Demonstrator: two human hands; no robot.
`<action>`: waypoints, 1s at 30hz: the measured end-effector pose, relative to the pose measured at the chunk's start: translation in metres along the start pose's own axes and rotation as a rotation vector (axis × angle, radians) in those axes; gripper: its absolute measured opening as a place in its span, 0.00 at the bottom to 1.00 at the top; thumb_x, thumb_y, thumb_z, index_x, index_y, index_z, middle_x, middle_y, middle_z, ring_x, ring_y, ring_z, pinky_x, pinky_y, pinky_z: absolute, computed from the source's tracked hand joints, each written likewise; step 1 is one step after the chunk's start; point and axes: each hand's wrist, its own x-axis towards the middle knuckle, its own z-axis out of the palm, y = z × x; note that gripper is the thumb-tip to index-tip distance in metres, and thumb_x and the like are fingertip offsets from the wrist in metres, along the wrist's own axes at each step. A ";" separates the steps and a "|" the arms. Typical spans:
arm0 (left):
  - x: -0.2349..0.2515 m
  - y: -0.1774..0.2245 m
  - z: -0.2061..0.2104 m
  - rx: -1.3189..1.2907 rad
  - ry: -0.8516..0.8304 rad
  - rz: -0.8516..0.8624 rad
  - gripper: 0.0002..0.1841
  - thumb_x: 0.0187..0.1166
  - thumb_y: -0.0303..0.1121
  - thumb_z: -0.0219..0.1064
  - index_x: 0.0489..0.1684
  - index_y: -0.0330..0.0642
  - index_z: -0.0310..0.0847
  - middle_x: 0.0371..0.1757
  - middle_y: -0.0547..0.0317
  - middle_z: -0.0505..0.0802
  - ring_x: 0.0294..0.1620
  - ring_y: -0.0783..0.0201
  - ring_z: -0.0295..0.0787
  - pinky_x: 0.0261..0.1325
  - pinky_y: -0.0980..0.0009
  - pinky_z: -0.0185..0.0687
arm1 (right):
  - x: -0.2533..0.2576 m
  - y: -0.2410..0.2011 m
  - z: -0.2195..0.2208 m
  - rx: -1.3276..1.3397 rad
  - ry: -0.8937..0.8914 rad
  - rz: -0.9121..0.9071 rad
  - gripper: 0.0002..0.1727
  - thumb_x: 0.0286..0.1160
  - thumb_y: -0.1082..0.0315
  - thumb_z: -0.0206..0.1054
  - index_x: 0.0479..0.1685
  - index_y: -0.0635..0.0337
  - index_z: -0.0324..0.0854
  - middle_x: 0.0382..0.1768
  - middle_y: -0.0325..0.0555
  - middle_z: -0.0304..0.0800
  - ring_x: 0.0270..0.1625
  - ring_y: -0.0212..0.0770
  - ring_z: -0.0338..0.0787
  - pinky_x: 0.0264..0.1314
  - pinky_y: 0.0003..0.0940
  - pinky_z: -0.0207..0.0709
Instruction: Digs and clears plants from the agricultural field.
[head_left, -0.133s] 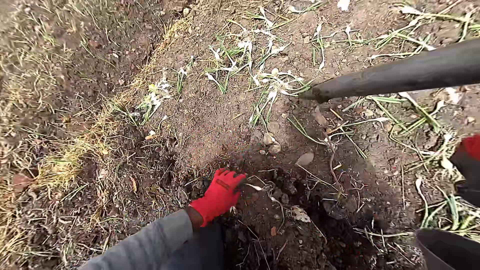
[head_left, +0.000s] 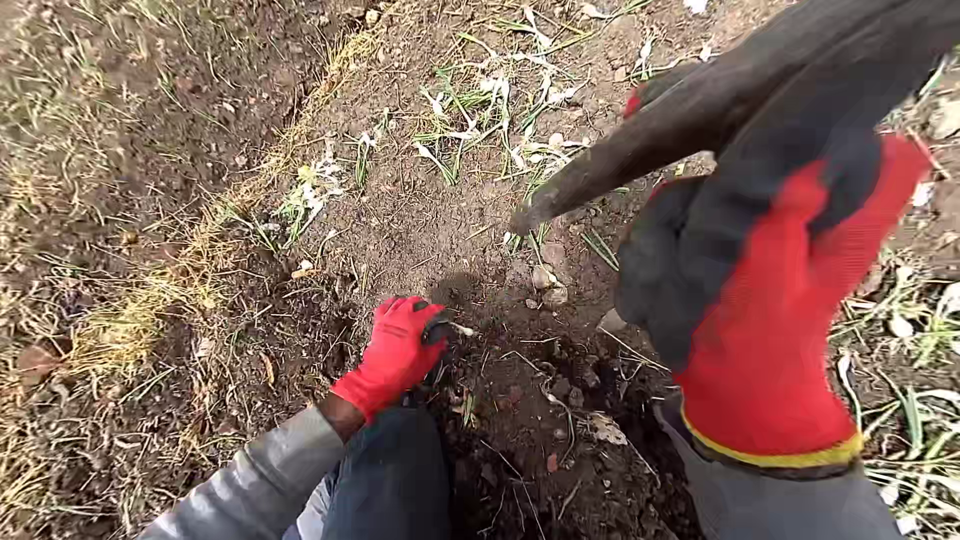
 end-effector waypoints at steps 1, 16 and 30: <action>0.015 0.003 -0.014 0.083 0.054 0.010 0.14 0.74 0.41 0.74 0.53 0.48 0.95 0.52 0.43 0.95 0.60 0.39 0.89 0.75 0.32 0.70 | -0.026 0.048 0.032 -0.189 -0.132 0.198 0.18 0.81 0.54 0.64 0.63 0.53 0.78 0.30 0.36 0.84 0.25 0.33 0.83 0.23 0.35 0.78; 0.029 0.020 0.052 0.029 0.015 0.260 0.20 0.73 0.47 0.73 0.58 0.49 0.93 0.64 0.41 0.90 0.69 0.36 0.83 0.73 0.31 0.68 | -0.108 0.124 -0.014 -0.574 -0.118 0.575 0.32 0.79 0.37 0.53 0.68 0.50 0.80 0.33 0.42 0.90 0.31 0.41 0.90 0.28 0.51 0.82; 0.066 0.119 0.091 -0.030 -1.054 0.714 0.24 0.81 0.22 0.63 0.79 0.36 0.75 0.71 0.27 0.82 0.73 0.30 0.79 0.72 0.37 0.78 | -0.116 0.118 0.008 -0.456 0.125 0.743 0.33 0.72 0.48 0.61 0.77 0.55 0.76 0.50 0.44 0.92 0.47 0.35 0.92 0.48 0.46 0.87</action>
